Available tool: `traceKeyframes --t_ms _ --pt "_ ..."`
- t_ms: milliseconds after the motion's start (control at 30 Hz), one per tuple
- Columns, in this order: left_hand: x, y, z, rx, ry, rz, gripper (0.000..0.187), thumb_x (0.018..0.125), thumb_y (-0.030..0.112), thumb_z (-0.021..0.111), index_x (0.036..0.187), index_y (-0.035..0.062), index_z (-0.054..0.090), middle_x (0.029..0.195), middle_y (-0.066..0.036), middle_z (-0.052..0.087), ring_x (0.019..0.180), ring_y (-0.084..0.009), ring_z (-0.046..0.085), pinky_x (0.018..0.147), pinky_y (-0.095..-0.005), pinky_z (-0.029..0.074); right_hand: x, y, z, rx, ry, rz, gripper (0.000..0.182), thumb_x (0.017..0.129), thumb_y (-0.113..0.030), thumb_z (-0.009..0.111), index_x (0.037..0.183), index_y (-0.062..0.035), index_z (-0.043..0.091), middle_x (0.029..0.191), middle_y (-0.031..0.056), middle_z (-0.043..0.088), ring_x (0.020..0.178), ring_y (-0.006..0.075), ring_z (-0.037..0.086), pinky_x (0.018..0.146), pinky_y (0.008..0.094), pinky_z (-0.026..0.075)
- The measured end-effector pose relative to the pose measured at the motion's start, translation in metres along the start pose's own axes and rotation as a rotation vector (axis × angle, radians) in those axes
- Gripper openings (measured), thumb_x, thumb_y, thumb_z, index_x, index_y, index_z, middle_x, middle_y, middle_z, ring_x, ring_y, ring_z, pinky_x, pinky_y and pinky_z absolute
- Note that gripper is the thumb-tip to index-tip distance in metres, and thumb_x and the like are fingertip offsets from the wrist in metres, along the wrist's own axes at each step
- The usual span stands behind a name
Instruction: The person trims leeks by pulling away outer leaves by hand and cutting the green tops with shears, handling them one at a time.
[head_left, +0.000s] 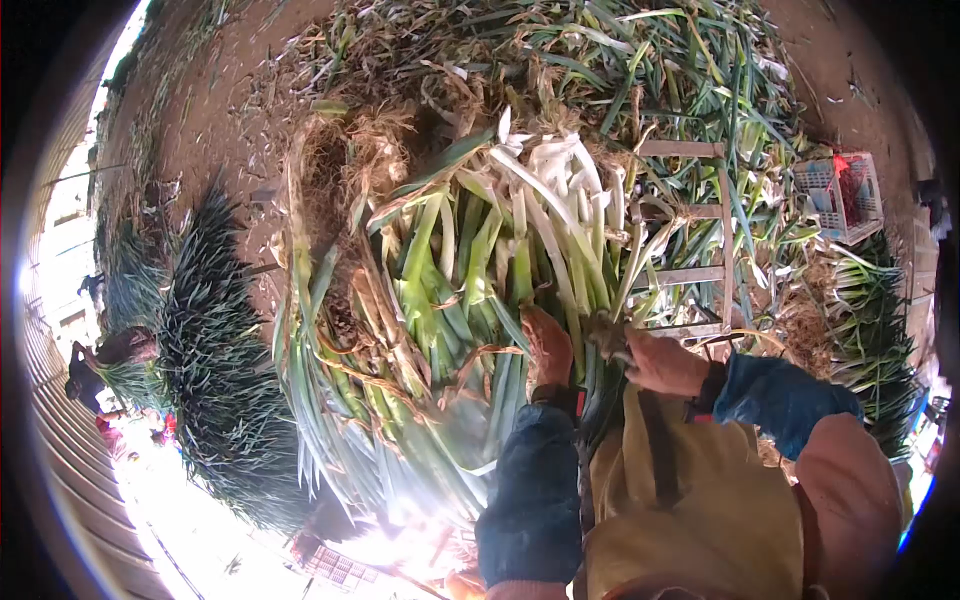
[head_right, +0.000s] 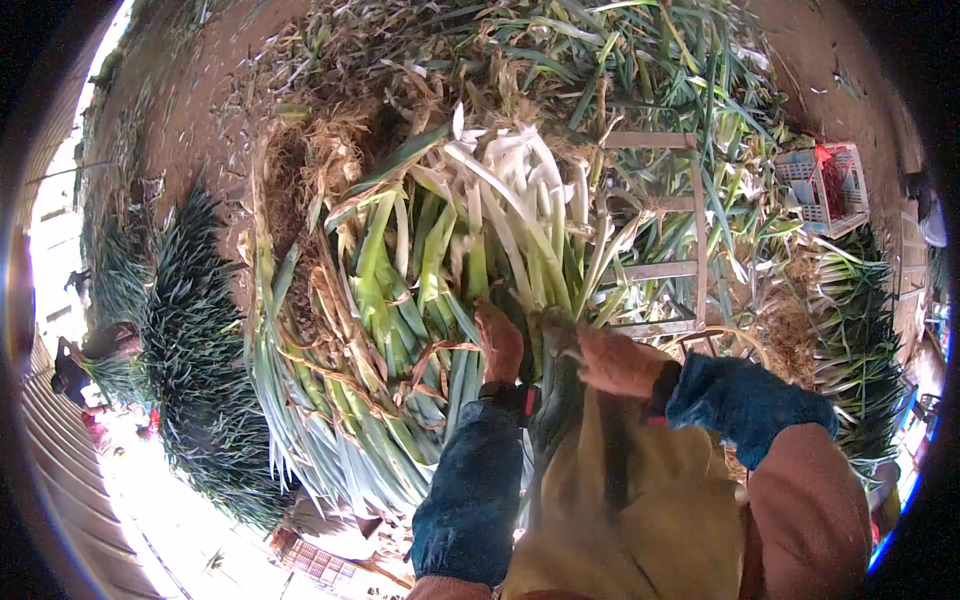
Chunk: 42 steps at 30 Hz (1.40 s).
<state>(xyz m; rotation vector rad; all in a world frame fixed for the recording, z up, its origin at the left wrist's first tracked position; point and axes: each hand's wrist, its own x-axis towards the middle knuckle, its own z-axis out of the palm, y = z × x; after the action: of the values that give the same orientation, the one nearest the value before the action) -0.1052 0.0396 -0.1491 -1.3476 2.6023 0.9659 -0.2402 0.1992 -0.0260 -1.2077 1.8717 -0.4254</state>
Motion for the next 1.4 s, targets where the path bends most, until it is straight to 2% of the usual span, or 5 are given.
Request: traceKeyframes --t_ms 133,233,333,767,1400 --pt "-0.015 -0.004 -0.004 0.228 -0.154 -0.463 0.054 0.082 0.017 0.046 0.126 -0.0117 0.033 0.126 -0.032 0.034 0.112 -0.046 0.039 0.096 -0.0478 0.033 -0.005 -0.014 0.016 0.002 -0.053 -0.021 0.075 0.073 -0.021 0.064 0.125 0.0127 0.023 0.077 0.0235 0.055 0.063 0.0359 0.057 0.054 0.0429 0.046" --pt "-0.027 -0.028 -0.005 0.441 0.035 -0.188 0.051 0.076 0.029 0.059 0.109 -0.0072 0.044 0.113 -0.028 0.042 0.106 -0.0418 0.044 0.086 -0.0489 0.041 0.0 -0.012 0.019 -0.033 -0.043 -0.075 0.071 0.076 -0.026 0.062 0.122 0.0142 0.026 0.075 0.022 0.055 0.06 0.0344 0.056 0.052 0.0412 0.046" --pt "0.003 -0.007 -0.017 0.392 -0.205 -0.385 0.056 0.068 0.028 0.066 0.108 -0.004 0.045 0.109 -0.027 0.049 0.102 -0.0414 0.05 0.08 -0.0481 0.044 0.003 -0.01 0.028 -0.223 -0.01 -0.183 0.067 0.078 -0.028 0.06 0.119 0.0145 0.029 0.078 0.0215 0.055 0.059 0.0333 0.056 0.05 0.04 0.045" --pt "-0.066 -0.042 -0.085 -0.802 -0.482 -0.247 0.036 0.066 0.015 0.057 0.098 -0.002 0.059 0.087 -0.015 0.06 0.08 -0.026 0.057 0.074 -0.0322 0.044 -0.023 -0.045 -0.037 0.003 0.044 -0.052 0.07 0.076 -0.023 0.062 0.124 0.0122 0.027 0.082 0.0276 0.053 0.065 0.0377 0.057 0.054 0.0428 0.046" --pt "-0.132 -0.001 -0.109 -1.086 -0.593 -0.549 0.042 0.07 0.014 0.053 0.109 0.0007 0.052 0.091 -0.006 0.058 0.084 -0.0143 0.055 0.073 -0.0237 0.043 0.083 -0.002 -0.004 -0.015 0.168 -0.1 0.047 0.073 -0.015 0.056 0.105 0.0148 0.039 0.064 0.0199 0.056 0.054 0.0332 0.059 0.046 0.0408 0.047"
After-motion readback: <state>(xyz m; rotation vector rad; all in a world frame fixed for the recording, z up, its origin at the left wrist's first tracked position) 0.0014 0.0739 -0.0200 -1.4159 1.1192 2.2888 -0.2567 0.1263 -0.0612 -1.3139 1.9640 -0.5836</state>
